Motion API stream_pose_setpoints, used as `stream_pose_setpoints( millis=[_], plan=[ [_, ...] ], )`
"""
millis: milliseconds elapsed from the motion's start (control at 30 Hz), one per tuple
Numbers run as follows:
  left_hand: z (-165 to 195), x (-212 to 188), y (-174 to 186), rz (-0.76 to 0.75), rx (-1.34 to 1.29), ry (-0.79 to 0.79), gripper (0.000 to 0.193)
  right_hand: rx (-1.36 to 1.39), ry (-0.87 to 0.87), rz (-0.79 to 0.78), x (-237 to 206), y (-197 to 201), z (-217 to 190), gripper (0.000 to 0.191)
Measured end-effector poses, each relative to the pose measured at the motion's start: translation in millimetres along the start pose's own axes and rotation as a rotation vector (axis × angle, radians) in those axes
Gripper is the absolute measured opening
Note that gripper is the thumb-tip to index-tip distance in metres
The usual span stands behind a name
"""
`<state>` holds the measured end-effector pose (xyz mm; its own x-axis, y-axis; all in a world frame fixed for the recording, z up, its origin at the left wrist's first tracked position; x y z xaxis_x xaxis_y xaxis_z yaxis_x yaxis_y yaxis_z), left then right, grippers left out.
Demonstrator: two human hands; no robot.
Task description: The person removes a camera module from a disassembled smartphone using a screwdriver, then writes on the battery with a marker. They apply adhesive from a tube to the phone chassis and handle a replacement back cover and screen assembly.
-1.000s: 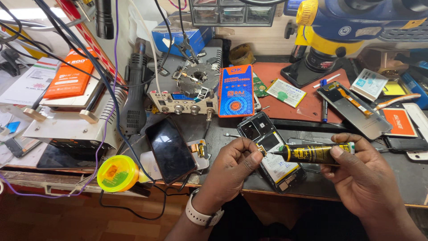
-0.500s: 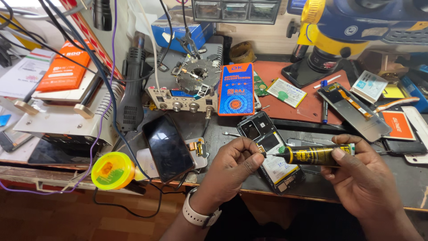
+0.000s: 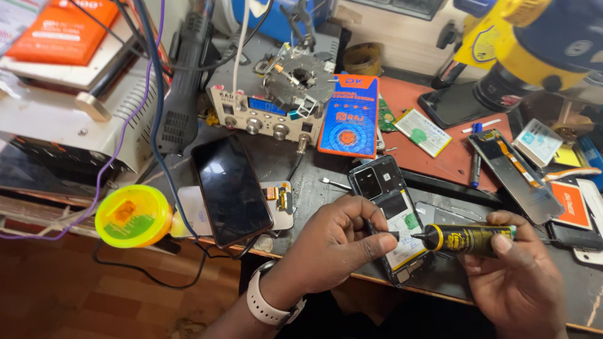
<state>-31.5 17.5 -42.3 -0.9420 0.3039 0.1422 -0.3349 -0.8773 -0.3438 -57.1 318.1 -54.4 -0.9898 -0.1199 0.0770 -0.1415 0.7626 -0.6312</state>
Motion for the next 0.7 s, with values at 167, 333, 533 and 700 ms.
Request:
stream_pose_setpoints(
  millis=[167,333,533,700],
  plan=[
    [-3.2,1.2,-4.0,-0.027,-0.116,-0.002,0.017,-0.079,-0.017,0.038,-3.0,1.7,-3.6,0.032],
    [-1.2,-0.2,-3.9,-0.045,-0.119,-0.010,0.017,-0.004,-0.033,0.021,-2.3,8.6,-3.7,0.032],
    [1.6,-0.3,-4.9,-0.043,-0.155,0.019,0.017,-0.043,-0.008,0.044,-4.4,7.4,-5.2,0.034],
    [2.1,-0.4,-4.6,-0.041,-0.114,0.010,0.017,-0.064,-0.008,0.055,-4.9,1.8,-5.9,0.035]
  ],
)
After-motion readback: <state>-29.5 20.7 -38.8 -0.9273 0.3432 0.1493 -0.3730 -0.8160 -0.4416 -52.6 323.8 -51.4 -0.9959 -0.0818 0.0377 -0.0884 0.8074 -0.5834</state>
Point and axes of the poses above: each hand's wrist, its own x-axis towards the middle knuckle, its own y-axis out of the back of the hand, z = x × y, the point moved 2 cm from there along x, towards the middle knuckle, and after that the axes turned 5 degrees about x, right-handed, at the moved point
